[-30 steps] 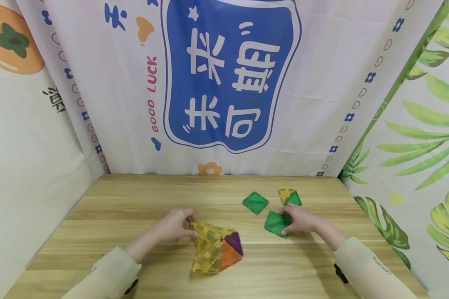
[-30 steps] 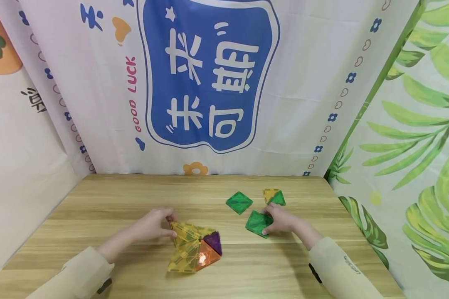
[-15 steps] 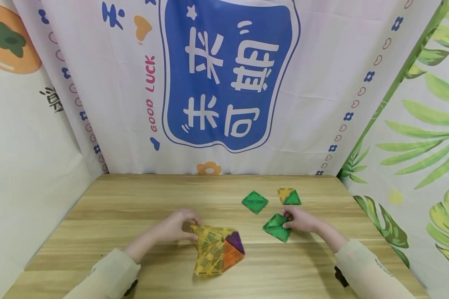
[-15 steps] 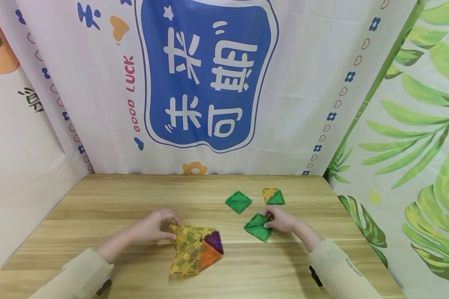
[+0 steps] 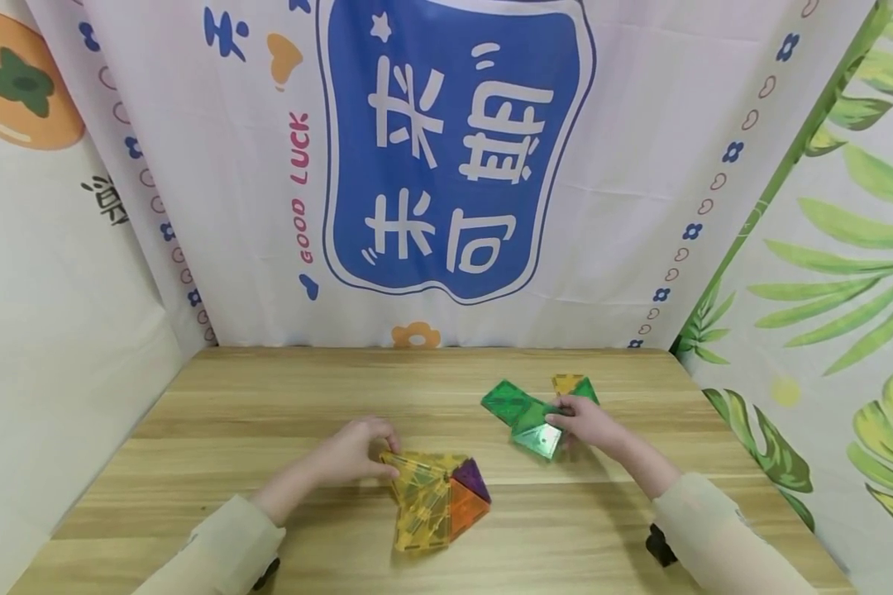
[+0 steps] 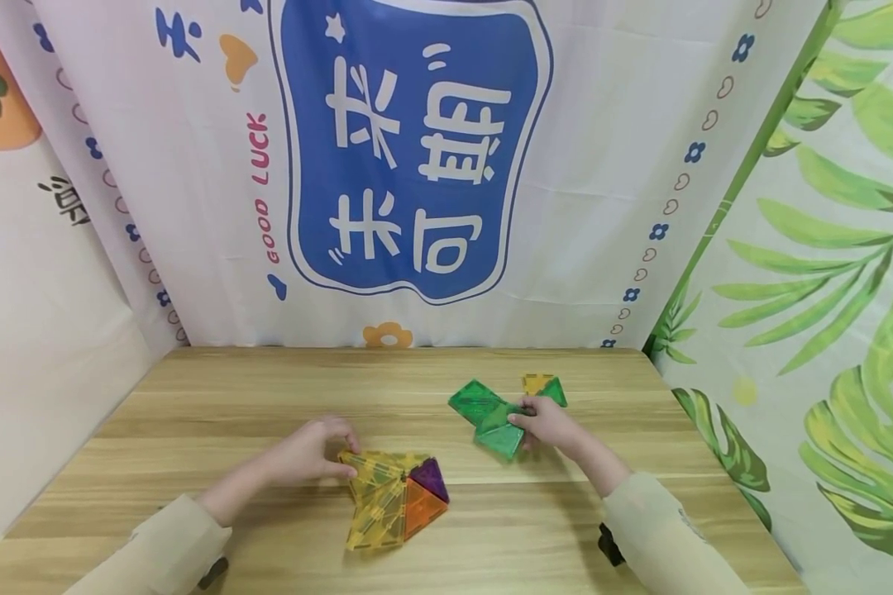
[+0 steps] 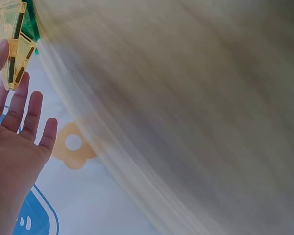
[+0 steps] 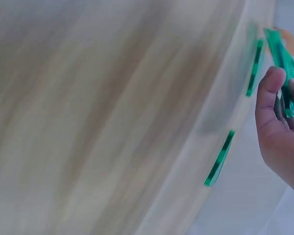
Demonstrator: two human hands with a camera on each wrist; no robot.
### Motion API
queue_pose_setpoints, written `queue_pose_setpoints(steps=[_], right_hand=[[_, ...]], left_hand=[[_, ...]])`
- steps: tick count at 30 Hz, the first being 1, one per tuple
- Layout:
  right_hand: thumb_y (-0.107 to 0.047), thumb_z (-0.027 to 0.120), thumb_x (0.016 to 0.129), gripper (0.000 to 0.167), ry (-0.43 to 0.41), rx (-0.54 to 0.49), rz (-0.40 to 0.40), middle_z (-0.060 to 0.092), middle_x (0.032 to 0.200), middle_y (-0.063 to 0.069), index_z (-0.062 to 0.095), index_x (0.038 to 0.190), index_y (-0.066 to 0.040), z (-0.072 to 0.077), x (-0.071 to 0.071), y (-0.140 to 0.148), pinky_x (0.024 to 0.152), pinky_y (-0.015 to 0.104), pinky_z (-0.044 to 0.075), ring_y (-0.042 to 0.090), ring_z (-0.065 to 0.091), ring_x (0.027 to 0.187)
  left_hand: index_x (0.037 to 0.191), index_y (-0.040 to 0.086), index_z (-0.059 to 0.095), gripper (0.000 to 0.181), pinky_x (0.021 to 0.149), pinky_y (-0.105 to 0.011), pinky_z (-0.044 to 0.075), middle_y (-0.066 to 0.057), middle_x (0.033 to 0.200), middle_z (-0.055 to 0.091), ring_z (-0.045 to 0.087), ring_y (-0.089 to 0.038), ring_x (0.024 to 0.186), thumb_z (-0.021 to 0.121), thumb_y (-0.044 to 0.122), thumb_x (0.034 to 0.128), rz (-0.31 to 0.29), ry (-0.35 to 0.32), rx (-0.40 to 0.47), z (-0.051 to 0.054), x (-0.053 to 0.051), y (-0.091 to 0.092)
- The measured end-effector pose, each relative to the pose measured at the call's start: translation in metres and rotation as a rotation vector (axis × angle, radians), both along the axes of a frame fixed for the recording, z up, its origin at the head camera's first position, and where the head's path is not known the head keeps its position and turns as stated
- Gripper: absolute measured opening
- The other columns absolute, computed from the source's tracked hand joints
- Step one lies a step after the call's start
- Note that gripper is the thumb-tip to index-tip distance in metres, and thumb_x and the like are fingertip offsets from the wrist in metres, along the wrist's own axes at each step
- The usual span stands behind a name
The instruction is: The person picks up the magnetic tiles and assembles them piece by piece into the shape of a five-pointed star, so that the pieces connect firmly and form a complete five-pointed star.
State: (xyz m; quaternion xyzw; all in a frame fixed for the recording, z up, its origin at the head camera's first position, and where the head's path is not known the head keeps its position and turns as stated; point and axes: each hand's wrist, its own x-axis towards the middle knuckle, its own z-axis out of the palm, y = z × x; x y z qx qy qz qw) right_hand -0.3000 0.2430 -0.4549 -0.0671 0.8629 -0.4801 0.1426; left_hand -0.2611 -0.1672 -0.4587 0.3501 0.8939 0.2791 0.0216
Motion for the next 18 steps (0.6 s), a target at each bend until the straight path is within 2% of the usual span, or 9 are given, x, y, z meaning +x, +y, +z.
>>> queue_pose_setpoints(steps=[4,8,13,15,18], right_hand=[[-0.019,0.057,0.095,0.032,-0.026,-0.085,-0.016,0.058,0.094,0.011,0.054,0.12,0.001,0.008,-0.002,-0.012,0.068,0.041,0.055,0.018,0.06,0.067],[-0.025,0.061,0.093,0.038,-0.013,-0.141,-0.019,0.061,0.095,0.008,0.055,0.12,0.0,0.018,-0.003,-0.029,0.072,0.043,0.055,0.016,0.059,0.071],[-0.028,0.068,0.088,0.043,0.013,-0.223,-0.072,0.065,0.089,0.003,0.054,0.117,0.0,0.024,-0.007,-0.056,0.062,0.032,0.052,0.011,0.054,0.063],[-0.027,0.07,0.086,0.039,0.021,-0.245,-0.083,0.065,0.083,0.002,0.056,0.11,0.0,0.027,-0.007,-0.066,0.057,0.029,0.049,0.01,0.051,0.059],[-0.028,0.074,0.082,0.036,0.043,-0.223,-0.082,0.067,0.078,0.003,0.063,0.103,-0.001,0.031,-0.006,-0.081,0.055,0.028,0.047,0.01,0.05,0.056]], left_hand=[[0.092,0.017,0.065,0.024,0.094,-0.045,0.045,0.004,0.097,0.065,0.057,-0.017,0.1,0.078,0.029,0.0758,0.008,-0.008,0.011,0.004,-0.001,0.003],[0.09,0.019,0.064,0.014,0.09,-0.044,0.048,0.007,0.093,0.064,0.059,-0.019,0.097,0.072,0.028,0.0826,0.024,-0.058,0.063,0.014,-0.008,0.011],[0.095,0.019,0.064,0.011,0.091,-0.045,0.048,0.007,0.095,0.063,0.06,-0.022,0.098,0.066,0.027,0.0884,0.056,-0.078,0.111,0.028,-0.019,0.027],[0.1,0.015,0.065,0.016,0.091,-0.045,0.048,0.003,0.098,0.064,0.06,-0.023,0.099,0.065,0.027,0.0889,0.065,-0.054,0.107,0.033,-0.022,0.035],[0.112,0.012,0.062,0.027,0.093,-0.043,0.047,-0.002,0.104,0.065,0.06,-0.022,0.104,0.063,0.028,0.0904,0.092,-0.028,0.085,0.039,-0.025,0.045]])
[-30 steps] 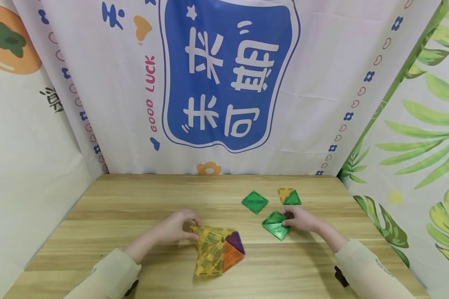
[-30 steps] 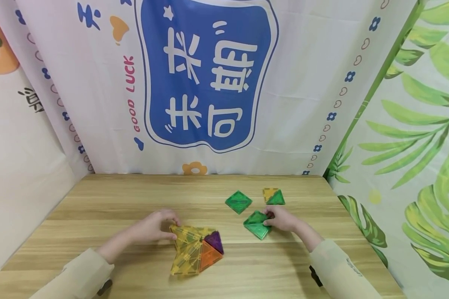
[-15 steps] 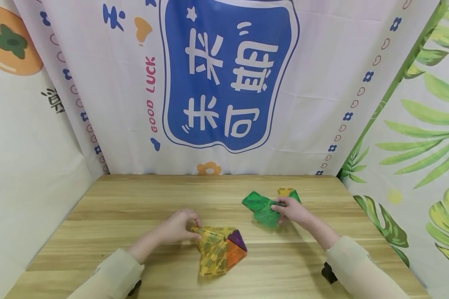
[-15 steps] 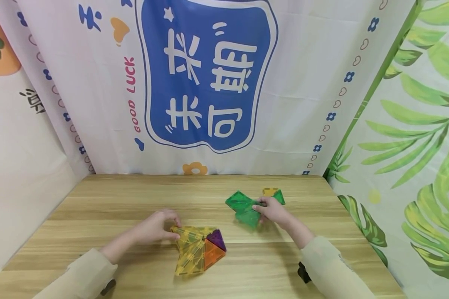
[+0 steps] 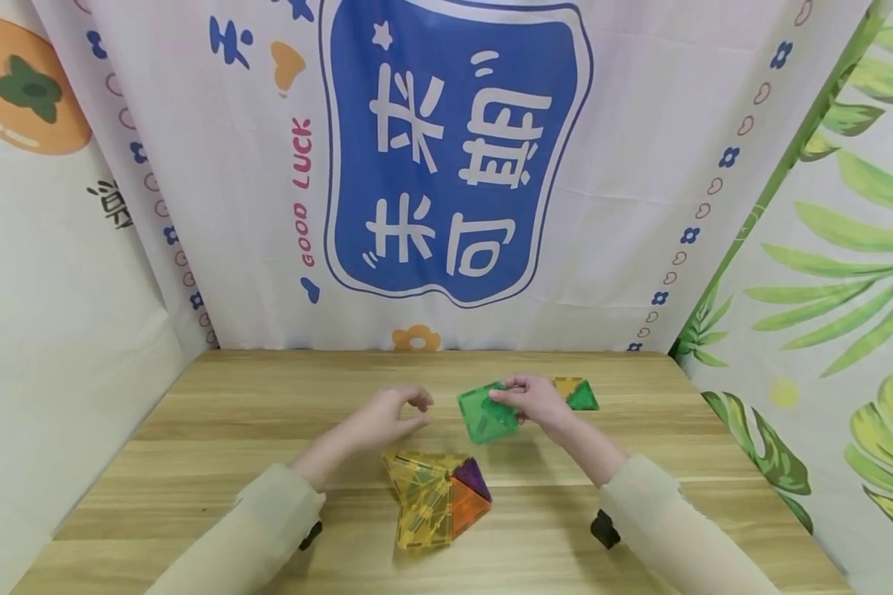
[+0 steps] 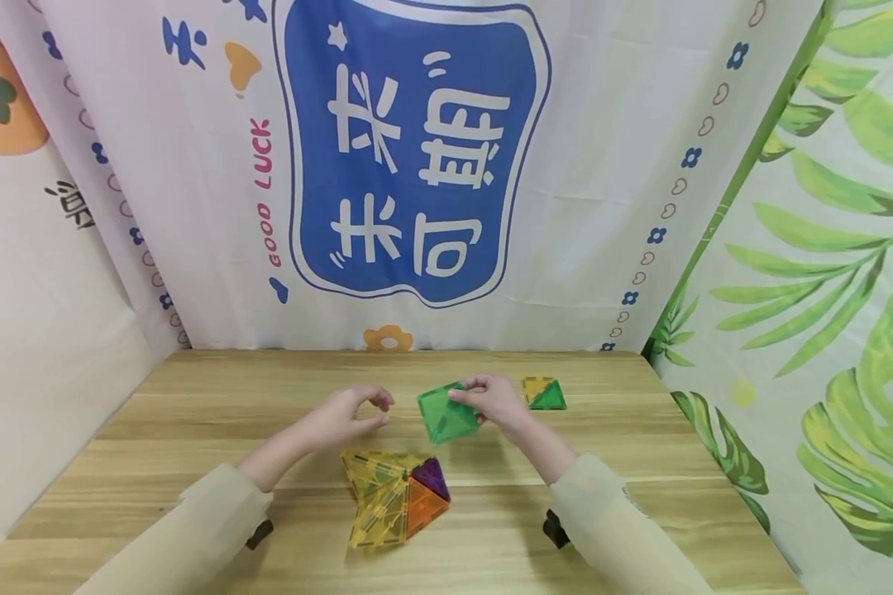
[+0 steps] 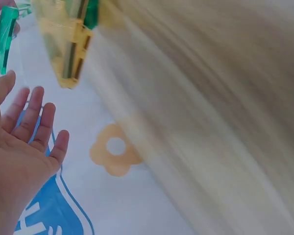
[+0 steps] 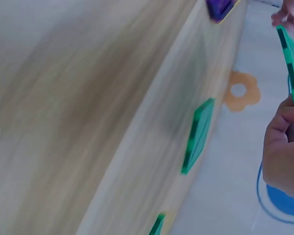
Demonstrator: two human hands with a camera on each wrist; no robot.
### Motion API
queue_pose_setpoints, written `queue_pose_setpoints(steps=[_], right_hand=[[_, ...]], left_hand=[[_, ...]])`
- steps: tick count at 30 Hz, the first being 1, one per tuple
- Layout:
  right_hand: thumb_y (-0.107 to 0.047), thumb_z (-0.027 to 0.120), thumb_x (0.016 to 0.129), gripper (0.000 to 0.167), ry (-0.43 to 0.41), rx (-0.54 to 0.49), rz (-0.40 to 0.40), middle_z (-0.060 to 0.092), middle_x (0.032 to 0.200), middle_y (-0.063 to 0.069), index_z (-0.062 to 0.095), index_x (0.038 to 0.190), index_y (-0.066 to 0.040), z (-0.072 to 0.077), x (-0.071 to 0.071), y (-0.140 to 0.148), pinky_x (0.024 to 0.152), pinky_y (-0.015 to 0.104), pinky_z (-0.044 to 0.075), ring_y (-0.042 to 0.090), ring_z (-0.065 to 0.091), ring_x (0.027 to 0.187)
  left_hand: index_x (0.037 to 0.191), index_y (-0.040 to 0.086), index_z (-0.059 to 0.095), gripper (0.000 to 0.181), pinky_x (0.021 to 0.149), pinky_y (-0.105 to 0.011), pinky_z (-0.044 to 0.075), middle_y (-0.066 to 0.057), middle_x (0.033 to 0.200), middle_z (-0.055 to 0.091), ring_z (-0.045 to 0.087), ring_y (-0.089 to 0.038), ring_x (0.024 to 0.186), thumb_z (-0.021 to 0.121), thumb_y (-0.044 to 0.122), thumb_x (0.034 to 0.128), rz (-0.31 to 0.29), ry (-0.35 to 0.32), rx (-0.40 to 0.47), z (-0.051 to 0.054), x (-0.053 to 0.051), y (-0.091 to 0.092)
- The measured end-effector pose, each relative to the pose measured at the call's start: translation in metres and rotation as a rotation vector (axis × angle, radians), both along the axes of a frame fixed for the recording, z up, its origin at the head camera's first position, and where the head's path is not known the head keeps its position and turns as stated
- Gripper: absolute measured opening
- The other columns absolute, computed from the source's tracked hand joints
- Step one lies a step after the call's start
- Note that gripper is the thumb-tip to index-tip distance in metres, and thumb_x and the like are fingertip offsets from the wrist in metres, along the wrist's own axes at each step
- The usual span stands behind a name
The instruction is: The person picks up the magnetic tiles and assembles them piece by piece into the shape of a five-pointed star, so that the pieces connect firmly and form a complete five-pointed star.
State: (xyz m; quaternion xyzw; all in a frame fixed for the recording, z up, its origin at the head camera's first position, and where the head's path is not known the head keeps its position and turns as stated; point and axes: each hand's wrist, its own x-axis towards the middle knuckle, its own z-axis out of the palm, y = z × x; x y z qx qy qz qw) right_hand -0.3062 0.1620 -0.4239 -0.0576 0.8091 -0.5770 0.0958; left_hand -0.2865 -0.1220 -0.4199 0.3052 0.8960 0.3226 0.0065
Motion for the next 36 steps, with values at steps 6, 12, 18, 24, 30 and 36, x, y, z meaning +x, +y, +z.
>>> queue_pose_setpoints(steps=[6,12,18,24,30,36], right_hand=[[-0.028,0.077,0.079,0.043,0.01,0.113,0.08,0.071,0.092,0.005,0.064,0.11,-0.002,0.0,-0.001,-0.021,0.07,0.042,0.053,0.013,0.06,0.069],[-0.019,0.071,0.085,0.04,-0.005,0.102,0.205,0.068,0.107,0.013,0.06,0.118,0.001,-0.001,-0.002,-0.03,0.074,0.033,0.053,0.016,0.064,0.088],[-0.012,0.062,0.09,0.033,-0.015,0.008,0.234,0.068,0.109,0.015,0.058,0.119,0.005,-0.009,-0.003,-0.032,0.07,0.027,0.052,0.013,0.064,0.086],[-0.008,0.053,0.095,0.032,-0.086,-0.136,0.303,0.065,0.101,0.006,0.052,0.124,0.007,-0.021,-0.006,-0.037,0.074,0.026,0.051,0.009,0.061,0.078],[-0.008,0.053,0.095,0.033,-0.142,-0.151,0.248,0.061,0.098,0.005,0.053,0.125,0.006,-0.031,-0.01,-0.046,0.065,0.024,0.043,0.008,0.048,0.07],[-0.007,0.05,0.096,0.035,-0.226,-0.169,0.215,0.061,0.113,0.013,0.051,0.129,0.006,-0.039,-0.011,-0.052,0.079,0.028,0.052,0.011,0.058,0.085]], left_hand=[[0.126,0.009,0.055,0.037,0.093,-0.043,0.048,0.0,0.104,0.066,0.06,-0.018,0.102,0.059,0.027,0.0934,0.025,-0.009,-0.003,0.006,-0.007,0.016],[0.111,0.007,0.064,0.021,0.08,-0.032,0.053,0.002,0.092,0.067,0.062,-0.011,0.086,0.061,0.015,0.092,-0.034,-0.007,-0.029,0.01,-0.011,0.024],[0.102,0.005,0.065,0.013,0.078,-0.028,0.053,-0.003,0.092,0.067,0.062,-0.014,0.085,0.059,0.004,0.0905,-0.056,-0.055,-0.004,0.007,-0.013,0.025],[0.098,0.003,0.065,0.012,0.079,-0.03,0.053,-0.006,0.094,0.066,0.062,-0.017,0.089,0.056,-0.001,0.0915,-0.057,-0.126,0.037,-0.004,-0.019,0.019],[0.1,-0.002,0.064,0.013,0.074,-0.028,0.052,-0.009,0.093,0.065,0.061,-0.017,0.086,0.053,-0.003,0.0922,-0.065,-0.184,0.037,-0.016,-0.025,0.013],[0.101,-0.001,0.062,0.013,0.075,-0.029,0.051,-0.007,0.093,0.064,0.058,-0.015,0.086,0.051,-0.002,0.0937,-0.044,-0.271,0.011,-0.025,-0.024,0.012]])
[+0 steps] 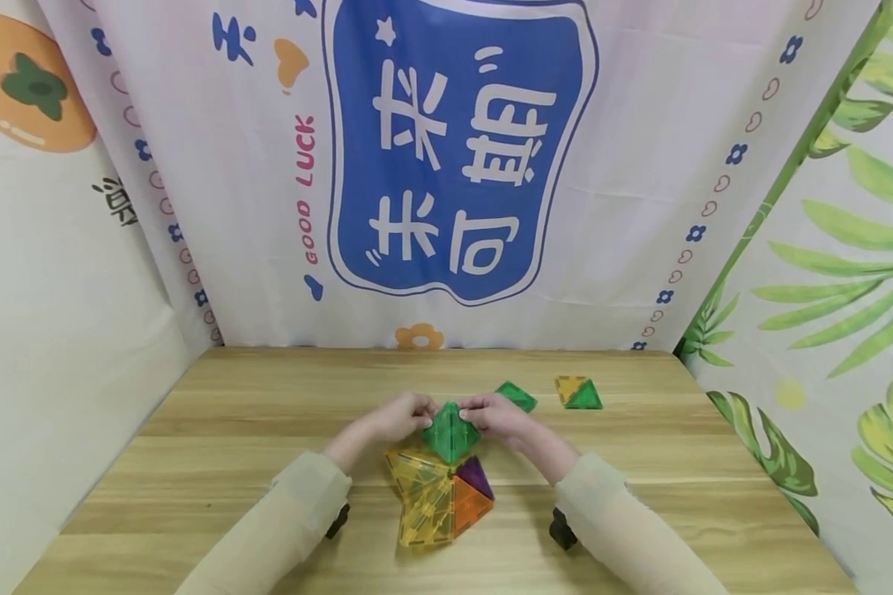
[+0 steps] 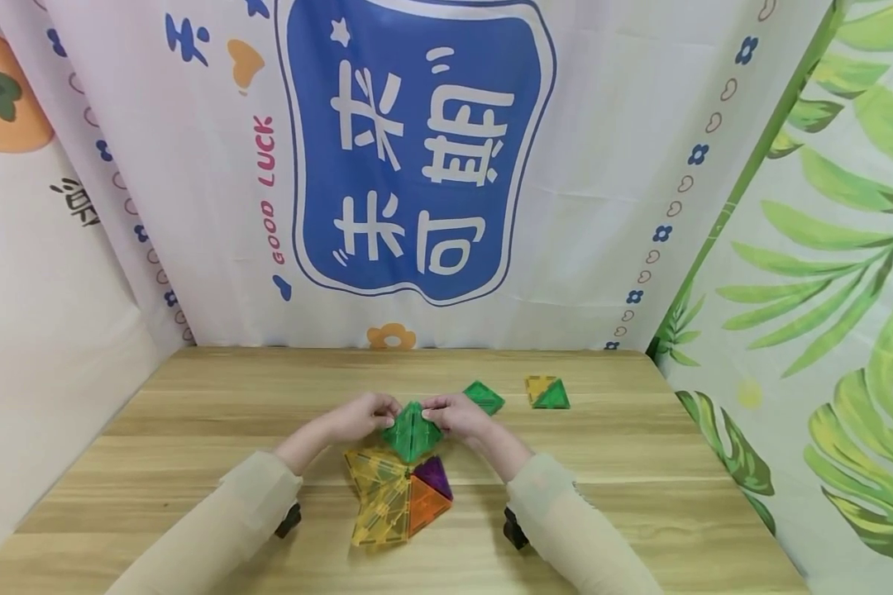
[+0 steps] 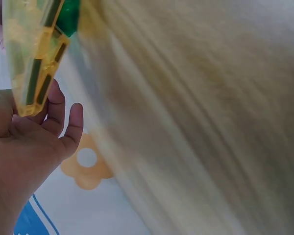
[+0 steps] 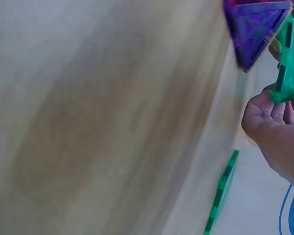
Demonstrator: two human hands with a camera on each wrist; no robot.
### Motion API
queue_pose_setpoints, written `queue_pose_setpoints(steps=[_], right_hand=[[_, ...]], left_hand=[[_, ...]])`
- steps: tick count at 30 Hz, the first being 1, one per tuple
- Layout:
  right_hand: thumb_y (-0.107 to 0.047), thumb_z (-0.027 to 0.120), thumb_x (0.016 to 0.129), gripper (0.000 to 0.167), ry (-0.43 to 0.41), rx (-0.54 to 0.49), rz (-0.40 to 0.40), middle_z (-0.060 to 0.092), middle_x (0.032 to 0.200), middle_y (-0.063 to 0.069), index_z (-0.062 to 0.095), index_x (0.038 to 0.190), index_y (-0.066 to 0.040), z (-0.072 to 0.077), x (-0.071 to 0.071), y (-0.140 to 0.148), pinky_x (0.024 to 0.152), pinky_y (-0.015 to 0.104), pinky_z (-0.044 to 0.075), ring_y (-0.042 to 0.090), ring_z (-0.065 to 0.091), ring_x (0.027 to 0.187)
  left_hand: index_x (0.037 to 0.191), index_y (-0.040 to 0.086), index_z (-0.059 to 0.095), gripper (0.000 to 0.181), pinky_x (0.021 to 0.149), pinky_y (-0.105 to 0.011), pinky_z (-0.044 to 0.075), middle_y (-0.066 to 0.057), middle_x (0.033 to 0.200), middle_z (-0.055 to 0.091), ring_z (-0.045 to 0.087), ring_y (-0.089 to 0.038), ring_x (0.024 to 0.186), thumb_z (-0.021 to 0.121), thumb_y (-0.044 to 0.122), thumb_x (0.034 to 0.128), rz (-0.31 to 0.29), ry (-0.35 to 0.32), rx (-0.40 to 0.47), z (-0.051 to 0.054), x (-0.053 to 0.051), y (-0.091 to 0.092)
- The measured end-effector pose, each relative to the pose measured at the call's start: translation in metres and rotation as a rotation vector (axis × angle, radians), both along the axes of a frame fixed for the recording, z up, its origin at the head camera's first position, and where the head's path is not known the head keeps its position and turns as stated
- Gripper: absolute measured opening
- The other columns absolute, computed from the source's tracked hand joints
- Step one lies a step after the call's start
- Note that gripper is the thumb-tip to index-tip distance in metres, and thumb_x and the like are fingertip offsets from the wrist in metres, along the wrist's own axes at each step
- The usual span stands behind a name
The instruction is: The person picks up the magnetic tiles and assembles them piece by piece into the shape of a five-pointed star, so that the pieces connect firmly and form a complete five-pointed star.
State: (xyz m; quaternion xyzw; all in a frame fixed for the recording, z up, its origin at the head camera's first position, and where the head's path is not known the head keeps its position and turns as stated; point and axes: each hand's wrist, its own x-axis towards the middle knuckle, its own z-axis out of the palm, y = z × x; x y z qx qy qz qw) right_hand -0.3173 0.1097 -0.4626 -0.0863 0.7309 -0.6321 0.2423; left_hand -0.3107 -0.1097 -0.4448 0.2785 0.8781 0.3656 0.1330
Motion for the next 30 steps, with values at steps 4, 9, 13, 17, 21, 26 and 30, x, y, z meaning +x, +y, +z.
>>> queue_pose_setpoints(steps=[4,9,13,17,21,26,30], right_hand=[[-0.007,0.051,0.096,0.033,0.039,0.073,0.014,0.062,0.102,0.007,0.054,0.126,0.006,-0.002,0.001,-0.003,0.073,0.027,0.052,0.011,0.057,0.08],[-0.006,0.056,0.093,0.031,0.14,0.166,0.056,0.063,0.106,0.008,0.058,0.123,0.003,-0.002,0.002,-0.005,0.071,0.028,0.054,0.012,0.06,0.081],[-0.005,0.057,0.093,0.032,0.194,0.193,0.091,0.064,0.108,0.01,0.059,0.124,-0.001,-0.002,0.003,-0.001,0.073,0.032,0.055,0.014,0.063,0.085],[-0.004,0.059,0.091,0.033,0.347,0.256,0.113,0.066,0.107,0.012,0.059,0.124,-0.002,0.001,0.0,0.01,0.073,0.035,0.055,0.018,0.064,0.088],[-0.005,0.062,0.089,0.03,0.537,0.377,0.108,0.066,0.109,0.014,0.062,0.119,-0.002,0.008,-0.004,0.026,0.077,0.033,0.053,0.02,0.061,0.093],[-0.01,0.065,0.089,0.031,0.674,0.527,0.077,0.063,0.12,0.011,0.063,0.12,-0.006,0.013,-0.012,0.05,0.089,0.043,0.049,0.028,0.058,0.107],[-0.011,0.067,0.088,0.035,0.711,0.603,0.06,0.059,0.127,0.011,0.061,0.123,-0.007,0.011,-0.02,0.068,0.101,0.05,0.04,0.033,0.049,0.122]], left_hand=[[0.1,-0.001,0.061,0.012,0.078,-0.032,0.051,-0.007,0.092,0.064,0.059,-0.017,0.088,0.052,-0.002,0.0927,0.005,0.005,-0.02,-0.005,0.001,-0.001],[0.098,-0.002,0.06,0.011,0.073,-0.029,0.05,-0.008,0.09,0.064,0.058,-0.016,0.085,0.053,-0.006,0.0908,-0.002,-0.01,-0.023,-0.013,0.003,-0.002],[0.098,-0.002,0.06,0.012,0.072,-0.027,0.049,-0.007,0.089,0.063,0.058,-0.016,0.085,0.053,-0.007,0.0903,0.001,-0.017,-0.027,-0.016,0.003,-0.003],[0.105,-0.002,0.06,0.017,0.079,-0.031,0.052,-0.007,0.092,0.064,0.061,-0.02,0.09,0.057,-0.006,0.0885,0.005,-0.019,-0.017,-0.013,0.004,-0.007],[0.116,-0.004,0.057,0.027,0.083,-0.033,0.052,-0.012,0.098,0.064,0.06,-0.023,0.094,0.059,-0.004,0.0884,-0.011,-0.024,0.002,0.0,0.01,-0.015],[0.126,-0.002,0.052,0.041,0.093,-0.043,0.047,-0.016,0.119,0.059,0.055,-0.032,0.109,0.063,0.001,0.0865,-0.061,0.068,-0.039,0.01,0.017,-0.024],[0.135,0.008,0.049,0.054,0.105,-0.048,0.037,-0.009,0.137,0.049,0.045,-0.031,0.126,0.069,0.008,0.0837,-0.114,0.177,-0.126,0.006,0.017,-0.023]])
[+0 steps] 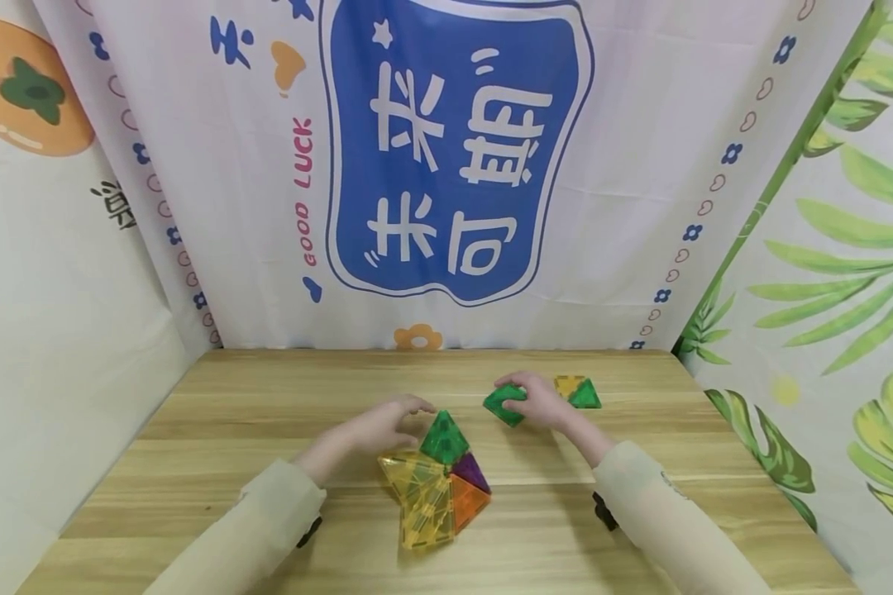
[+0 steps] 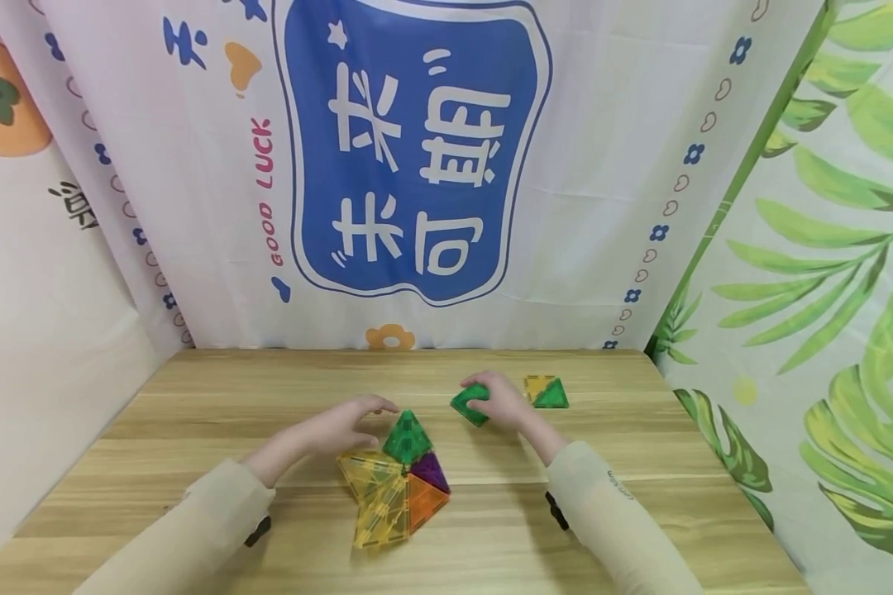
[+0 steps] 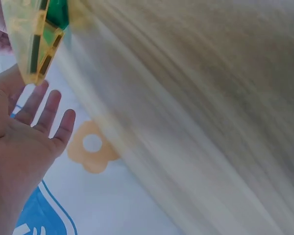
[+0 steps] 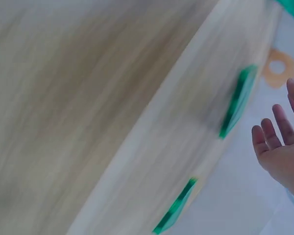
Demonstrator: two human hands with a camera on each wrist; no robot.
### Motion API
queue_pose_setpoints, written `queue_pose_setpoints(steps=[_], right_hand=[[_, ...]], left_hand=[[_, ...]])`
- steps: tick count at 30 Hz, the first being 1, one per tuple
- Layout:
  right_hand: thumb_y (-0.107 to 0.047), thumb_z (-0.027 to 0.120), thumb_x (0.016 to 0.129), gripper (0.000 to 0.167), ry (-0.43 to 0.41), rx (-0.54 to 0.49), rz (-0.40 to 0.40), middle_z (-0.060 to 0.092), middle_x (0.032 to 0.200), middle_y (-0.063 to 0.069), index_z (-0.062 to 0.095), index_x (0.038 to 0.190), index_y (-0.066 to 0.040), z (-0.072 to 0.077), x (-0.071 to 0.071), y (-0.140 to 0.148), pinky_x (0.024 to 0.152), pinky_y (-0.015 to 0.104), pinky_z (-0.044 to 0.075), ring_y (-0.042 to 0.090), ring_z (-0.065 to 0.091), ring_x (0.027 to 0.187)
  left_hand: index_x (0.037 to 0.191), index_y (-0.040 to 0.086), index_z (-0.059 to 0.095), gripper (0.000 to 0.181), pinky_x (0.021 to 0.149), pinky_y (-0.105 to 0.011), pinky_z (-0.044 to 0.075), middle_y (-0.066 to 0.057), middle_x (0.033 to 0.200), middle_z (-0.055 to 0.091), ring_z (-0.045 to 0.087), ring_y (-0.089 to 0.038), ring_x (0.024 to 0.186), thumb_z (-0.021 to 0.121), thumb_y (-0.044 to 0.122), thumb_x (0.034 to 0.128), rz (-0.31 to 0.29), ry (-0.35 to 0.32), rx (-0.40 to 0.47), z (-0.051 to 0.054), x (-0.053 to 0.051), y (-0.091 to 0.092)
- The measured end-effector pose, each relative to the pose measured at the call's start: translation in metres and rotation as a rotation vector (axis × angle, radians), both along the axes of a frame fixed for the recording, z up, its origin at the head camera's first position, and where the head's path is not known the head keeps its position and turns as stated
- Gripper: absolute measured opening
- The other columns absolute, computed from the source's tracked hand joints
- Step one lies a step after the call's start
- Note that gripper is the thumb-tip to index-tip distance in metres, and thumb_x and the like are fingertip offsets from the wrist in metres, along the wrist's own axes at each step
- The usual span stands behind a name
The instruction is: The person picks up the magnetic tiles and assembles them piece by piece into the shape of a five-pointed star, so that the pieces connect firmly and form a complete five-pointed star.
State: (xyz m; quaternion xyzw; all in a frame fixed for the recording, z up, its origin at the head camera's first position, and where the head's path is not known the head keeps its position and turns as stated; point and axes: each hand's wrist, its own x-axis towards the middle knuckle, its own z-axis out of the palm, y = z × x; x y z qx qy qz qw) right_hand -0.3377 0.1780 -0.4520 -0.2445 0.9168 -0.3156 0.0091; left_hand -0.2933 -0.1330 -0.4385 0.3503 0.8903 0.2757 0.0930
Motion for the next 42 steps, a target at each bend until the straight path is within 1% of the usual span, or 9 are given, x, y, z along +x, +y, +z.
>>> queue_pose_setpoints(steps=[2,5,10,16,22,26,31,37,42], right_hand=[[-0.01,0.067,0.087,0.038,0.021,0.038,0.013,0.057,0.13,0.012,0.06,0.124,-0.006,-0.004,-0.005,0.007,0.104,0.051,0.036,0.034,0.046,0.125],[-0.011,0.067,0.087,0.041,0.037,0.108,0.044,0.054,0.132,0.015,0.057,0.127,-0.004,-0.01,-0.01,0.015,0.107,0.05,0.034,0.035,0.044,0.127],[-0.02,0.068,0.088,0.052,0.037,0.181,0.056,0.048,0.137,0.02,0.05,0.133,0.0,-0.016,-0.013,0.02,0.108,0.052,0.031,0.038,0.04,0.13],[-0.034,0.069,0.086,0.065,-0.011,0.246,-0.037,0.044,0.14,0.023,0.045,0.138,-0.001,-0.016,-0.01,0.014,0.107,0.053,0.031,0.041,0.038,0.13],[-0.034,0.073,0.082,0.066,-0.036,0.258,-0.123,0.045,0.138,0.024,0.049,0.135,-0.003,-0.013,-0.006,0.01,0.105,0.054,0.033,0.042,0.039,0.128],[-0.029,0.076,0.08,0.063,-0.064,0.208,-0.145,0.048,0.135,0.022,0.051,0.133,-0.006,-0.012,-0.007,0.012,0.104,0.054,0.035,0.04,0.041,0.127],[-0.022,0.08,0.076,0.06,-0.107,0.138,-0.159,0.055,0.125,0.02,0.054,0.128,-0.006,-0.014,-0.01,0.017,0.098,0.05,0.042,0.035,0.051,0.117],[-0.021,0.081,0.074,0.066,-0.186,0.055,-0.176,0.056,0.117,0.023,0.048,0.13,-0.008,-0.014,-0.008,0.025,0.092,0.051,0.044,0.036,0.054,0.109],[-0.022,0.08,0.077,0.072,-0.21,0.031,-0.183,0.056,0.117,0.027,0.04,0.134,-0.006,-0.01,-0.004,0.032,0.089,0.051,0.045,0.04,0.054,0.108]], left_hand=[[0.137,0.012,0.047,0.059,0.108,-0.048,0.033,-0.007,0.142,0.045,0.04,-0.029,0.132,0.07,0.009,0.0831,-0.027,0.027,-0.027,-0.003,-0.001,0.002],[0.14,0.015,0.044,0.064,0.109,-0.048,0.031,-0.006,0.145,0.041,0.035,-0.029,0.135,0.07,0.007,0.0825,-0.063,0.025,-0.044,-0.006,-0.003,0.006],[0.142,0.016,0.041,0.066,0.108,-0.045,0.034,-0.007,0.146,0.04,0.037,-0.029,0.133,0.068,0.002,0.0832,-0.079,-0.032,-0.059,-0.009,-0.005,0.012],[0.138,0.009,0.045,0.058,0.104,-0.048,0.038,-0.009,0.139,0.047,0.045,-0.031,0.127,0.065,-0.002,0.0842,-0.054,-0.103,0.007,-0.011,-0.007,0.014],[0.133,0.004,0.049,0.054,0.1,-0.051,0.041,-0.012,0.131,0.053,0.049,-0.035,0.121,0.067,-0.002,0.0823,0.018,-0.112,0.055,-0.011,-0.006,0.009],[0.129,0.002,0.051,0.053,0.098,-0.05,0.043,-0.013,0.125,0.056,0.053,-0.035,0.115,0.071,0.001,0.0797,0.055,-0.049,0.066,-0.011,-0.004,0.003],[0.12,0.003,0.058,0.052,0.099,-0.052,0.041,-0.012,0.12,0.057,0.053,-0.034,0.113,0.079,0.012,0.0735,0.104,0.094,0.043,-0.011,0.001,-0.005],[0.106,0.009,0.063,0.046,0.098,-0.051,0.042,-0.004,0.11,0.063,0.054,-0.028,0.109,0.084,0.022,0.0675,0.151,0.158,0.019,-0.015,0.004,-0.013],[0.093,0.016,0.063,0.042,0.091,-0.047,0.043,0.006,0.098,0.063,0.054,-0.019,0.098,0.086,0.034,0.0631,0.182,0.233,-0.027,-0.017,0.006,-0.016]])
